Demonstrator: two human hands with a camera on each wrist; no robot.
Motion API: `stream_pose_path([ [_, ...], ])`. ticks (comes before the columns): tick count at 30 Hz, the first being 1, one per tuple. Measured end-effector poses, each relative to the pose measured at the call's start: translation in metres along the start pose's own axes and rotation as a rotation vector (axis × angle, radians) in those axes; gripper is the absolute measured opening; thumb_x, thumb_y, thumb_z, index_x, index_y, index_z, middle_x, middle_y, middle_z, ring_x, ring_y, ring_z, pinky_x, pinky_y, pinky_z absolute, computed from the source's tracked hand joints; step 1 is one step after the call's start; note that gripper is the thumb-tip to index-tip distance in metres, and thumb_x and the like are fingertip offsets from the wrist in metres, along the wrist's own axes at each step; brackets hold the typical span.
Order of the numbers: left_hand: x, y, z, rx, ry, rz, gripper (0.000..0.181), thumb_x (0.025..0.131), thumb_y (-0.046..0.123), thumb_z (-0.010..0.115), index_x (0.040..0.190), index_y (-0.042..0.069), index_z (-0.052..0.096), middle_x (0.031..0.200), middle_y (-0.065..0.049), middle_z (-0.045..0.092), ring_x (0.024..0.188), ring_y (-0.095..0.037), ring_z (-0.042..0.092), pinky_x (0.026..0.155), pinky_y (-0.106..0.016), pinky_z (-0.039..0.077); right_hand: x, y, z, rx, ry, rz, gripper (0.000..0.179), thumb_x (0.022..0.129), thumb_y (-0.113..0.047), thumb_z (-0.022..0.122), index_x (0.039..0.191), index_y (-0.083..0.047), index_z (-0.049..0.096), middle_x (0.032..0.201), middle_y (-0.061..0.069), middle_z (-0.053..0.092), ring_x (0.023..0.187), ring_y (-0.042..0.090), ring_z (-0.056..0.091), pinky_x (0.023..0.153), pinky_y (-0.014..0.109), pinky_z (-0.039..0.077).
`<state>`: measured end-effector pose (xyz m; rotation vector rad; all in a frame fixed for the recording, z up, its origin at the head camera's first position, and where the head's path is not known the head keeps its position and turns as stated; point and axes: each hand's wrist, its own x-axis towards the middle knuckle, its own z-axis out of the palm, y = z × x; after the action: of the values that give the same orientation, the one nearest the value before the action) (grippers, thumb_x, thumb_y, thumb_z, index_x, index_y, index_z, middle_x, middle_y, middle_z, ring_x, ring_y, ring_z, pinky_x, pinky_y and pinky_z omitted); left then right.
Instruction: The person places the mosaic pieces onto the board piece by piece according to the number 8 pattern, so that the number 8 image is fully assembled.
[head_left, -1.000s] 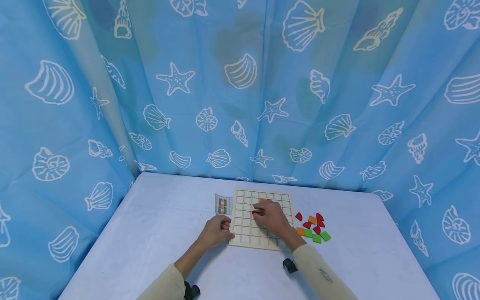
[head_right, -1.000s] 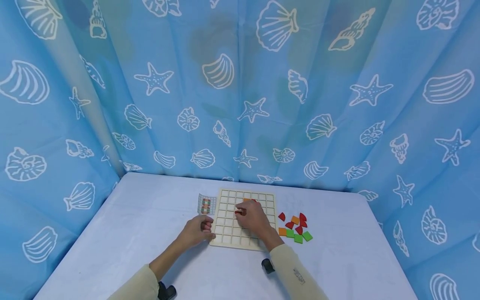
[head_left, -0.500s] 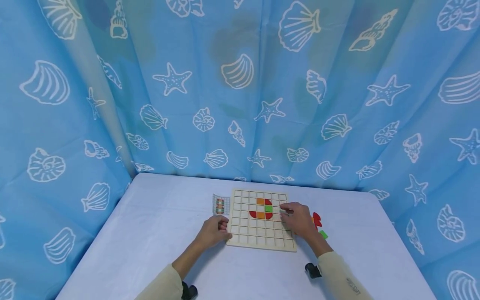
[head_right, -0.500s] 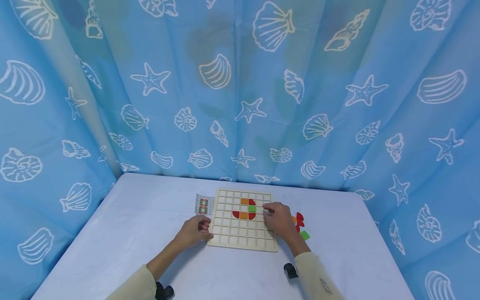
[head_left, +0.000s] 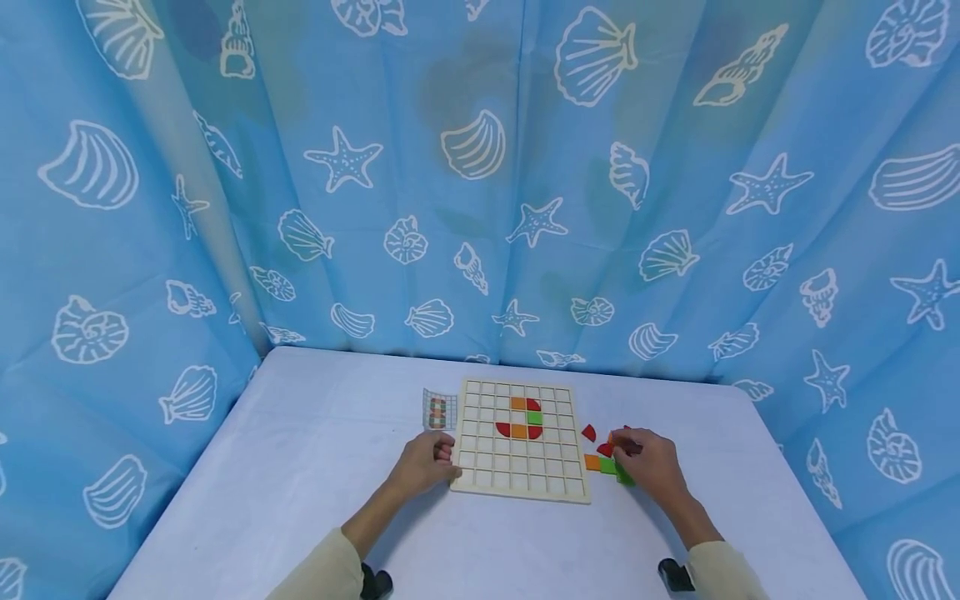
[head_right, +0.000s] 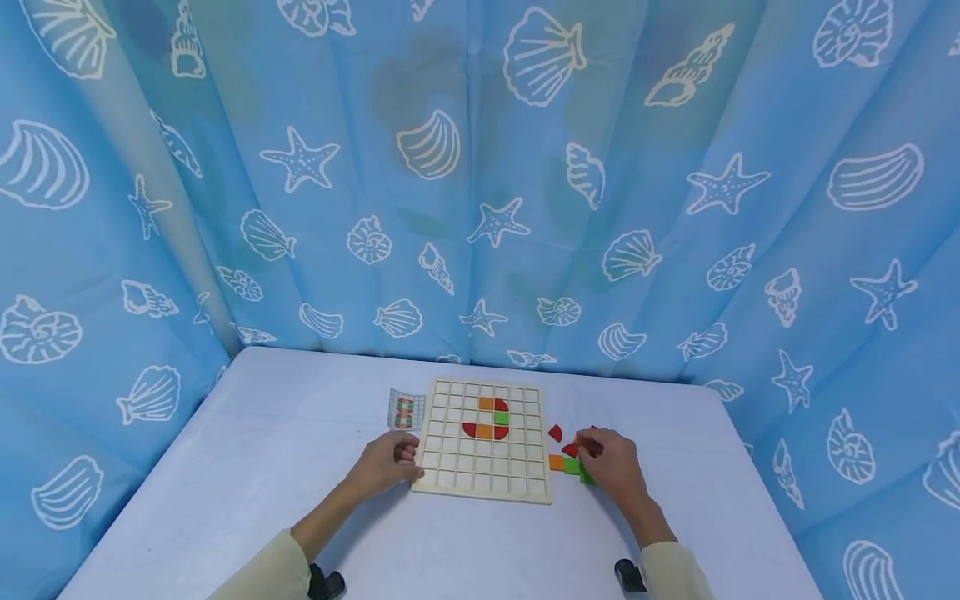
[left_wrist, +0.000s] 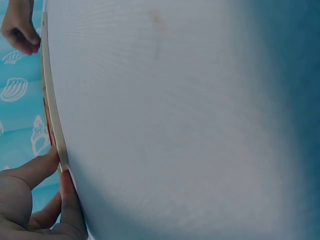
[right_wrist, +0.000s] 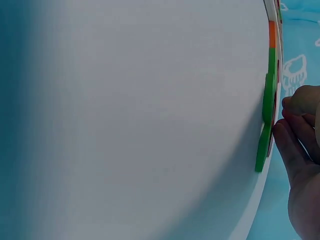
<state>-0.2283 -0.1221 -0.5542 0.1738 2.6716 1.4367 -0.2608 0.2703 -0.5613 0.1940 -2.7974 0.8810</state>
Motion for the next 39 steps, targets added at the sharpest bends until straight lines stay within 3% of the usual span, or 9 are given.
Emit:
stream_pose_path([
  [7,-0.002,0.0,-0.001,0.0,0.003,-0.015,0.042,0.075,0.009,0.083,0.111,-0.001,0.062,0.088,-0.003,0.056,0.079,-0.015,0.053,0.067,-0.025,0.047,-0.022,0.006,-0.014,-0.062,0.029,-0.031,0.036,0.081,-0.009,0.079,0.115,-0.005,0.071,0.107,0.012,0.067,0.097,0.029,0.065,0.081,0.044,0.054],
  [12,-0.002,0.001,-0.002,-0.008,0.008,-0.029,0.042,0.076,0.009,0.082,0.111,-0.001,0.061,0.088,-0.004,0.056,0.08,-0.016,0.053,0.067,-0.026,0.047,-0.028,0.01,-0.02,-0.092,0.004,-0.015,0.036,0.08,-0.011,0.08,0.114,-0.006,0.071,0.107,0.012,0.068,0.098,0.03,0.065,0.083,0.047,0.053],
  [18,-0.003,-0.001,-0.001,-0.003,0.006,-0.035,0.042,0.076,0.01,0.082,0.111,-0.001,0.061,0.088,-0.003,0.055,0.08,-0.016,0.053,0.068,-0.026,0.047,-0.029,0.013,-0.023,-0.114,-0.066,0.042,0.041,0.079,-0.013,0.08,0.117,-0.003,0.069,0.11,0.015,0.067,0.104,0.033,0.062,0.087,0.05,0.051],
  [25,-0.002,0.0,-0.001,-0.006,0.013,-0.021,0.041,0.076,0.009,0.082,0.11,-0.001,0.061,0.088,-0.003,0.055,0.081,-0.016,0.052,0.068,-0.025,0.047,-0.026,0.007,-0.029,-0.102,-0.139,0.02,0.047,0.078,-0.009,0.079,0.122,-0.002,0.065,0.116,0.016,0.066,0.108,0.035,0.06,0.087,0.05,0.05],
  [39,0.0,0.0,0.0,0.008,0.008,-0.012,0.041,0.076,0.011,0.082,0.11,-0.001,0.062,0.087,-0.002,0.055,0.079,-0.015,0.052,0.067,-0.025,0.046,-0.026,0.013,-0.028,-0.121,-0.148,0.037,0.046,0.079,-0.008,0.08,0.122,-0.003,0.066,0.115,0.015,0.065,0.108,0.035,0.06,0.087,0.051,0.05],
])
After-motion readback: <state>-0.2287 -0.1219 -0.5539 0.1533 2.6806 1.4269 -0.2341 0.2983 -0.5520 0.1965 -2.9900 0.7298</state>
